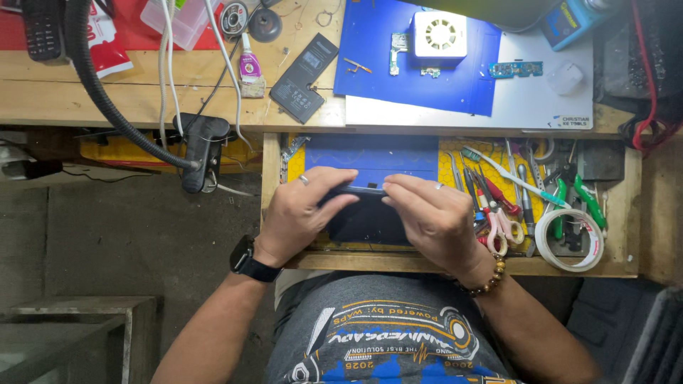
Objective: The person disassembles a smartphone, removes the back cover, and detaches the battery connector. They then reassemble the device by reconnecting the battery, aligning the back cover, and snapping it into place. Finally, they test the phone's functionality by unlocking it and navigating the screen.
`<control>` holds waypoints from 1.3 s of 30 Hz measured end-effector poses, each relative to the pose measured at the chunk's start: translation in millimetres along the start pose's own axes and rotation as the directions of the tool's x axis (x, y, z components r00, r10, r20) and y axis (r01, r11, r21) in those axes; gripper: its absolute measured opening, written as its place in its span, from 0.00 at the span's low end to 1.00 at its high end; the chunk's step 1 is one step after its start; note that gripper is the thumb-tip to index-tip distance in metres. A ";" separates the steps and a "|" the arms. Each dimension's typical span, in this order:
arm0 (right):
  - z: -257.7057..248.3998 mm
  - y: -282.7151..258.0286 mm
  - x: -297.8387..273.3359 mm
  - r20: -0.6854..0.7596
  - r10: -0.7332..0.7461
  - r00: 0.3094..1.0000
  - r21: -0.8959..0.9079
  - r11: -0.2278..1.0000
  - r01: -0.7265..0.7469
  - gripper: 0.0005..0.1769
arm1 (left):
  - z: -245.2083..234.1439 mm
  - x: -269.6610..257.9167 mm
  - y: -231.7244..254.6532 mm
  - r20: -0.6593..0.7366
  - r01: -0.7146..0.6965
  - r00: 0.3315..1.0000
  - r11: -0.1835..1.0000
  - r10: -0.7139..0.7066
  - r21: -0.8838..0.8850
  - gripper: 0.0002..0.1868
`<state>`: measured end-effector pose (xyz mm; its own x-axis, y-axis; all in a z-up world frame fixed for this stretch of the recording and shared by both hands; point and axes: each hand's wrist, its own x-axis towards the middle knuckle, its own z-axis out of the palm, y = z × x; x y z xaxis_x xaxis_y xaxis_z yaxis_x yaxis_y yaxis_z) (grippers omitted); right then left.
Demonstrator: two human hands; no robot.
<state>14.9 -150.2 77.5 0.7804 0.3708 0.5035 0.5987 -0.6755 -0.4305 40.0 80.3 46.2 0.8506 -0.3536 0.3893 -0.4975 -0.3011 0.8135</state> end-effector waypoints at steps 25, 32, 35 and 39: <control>13.5 53.3 -24.6 0.037 0.421 0.907 0.695 0.641 -0.326 0.09 | -7.9 23.6 29.6 -0.122 0.097 0.986 0.985 -0.115 -0.145 0.11; 11.3 50.4 -24.6 0.011 0.406 0.914 0.724 0.627 -0.288 0.09 | -7.1 24.2 45.8 -0.137 0.055 0.989 0.997 -0.062 -0.052 0.12; 2.2 41.5 -18.3 0.019 0.402 0.916 0.619 0.714 -0.326 0.10 | -6.1 23.9 50.3 -0.150 0.034 0.988 0.999 -0.034 -0.004 0.11; -22.4 25.1 0.4 -0.025 0.219 0.975 0.371 0.908 -0.194 0.17 | -4.4 26.0 56.0 -0.137 0.023 0.990 1.000 -0.022 0.001 0.11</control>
<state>26.2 -181.3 83.6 0.8878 0.1979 0.4156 0.4590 -0.4488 -0.7667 35.0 58.1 103.8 0.8768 -0.2221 0.4265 -0.4782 -0.3102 0.8217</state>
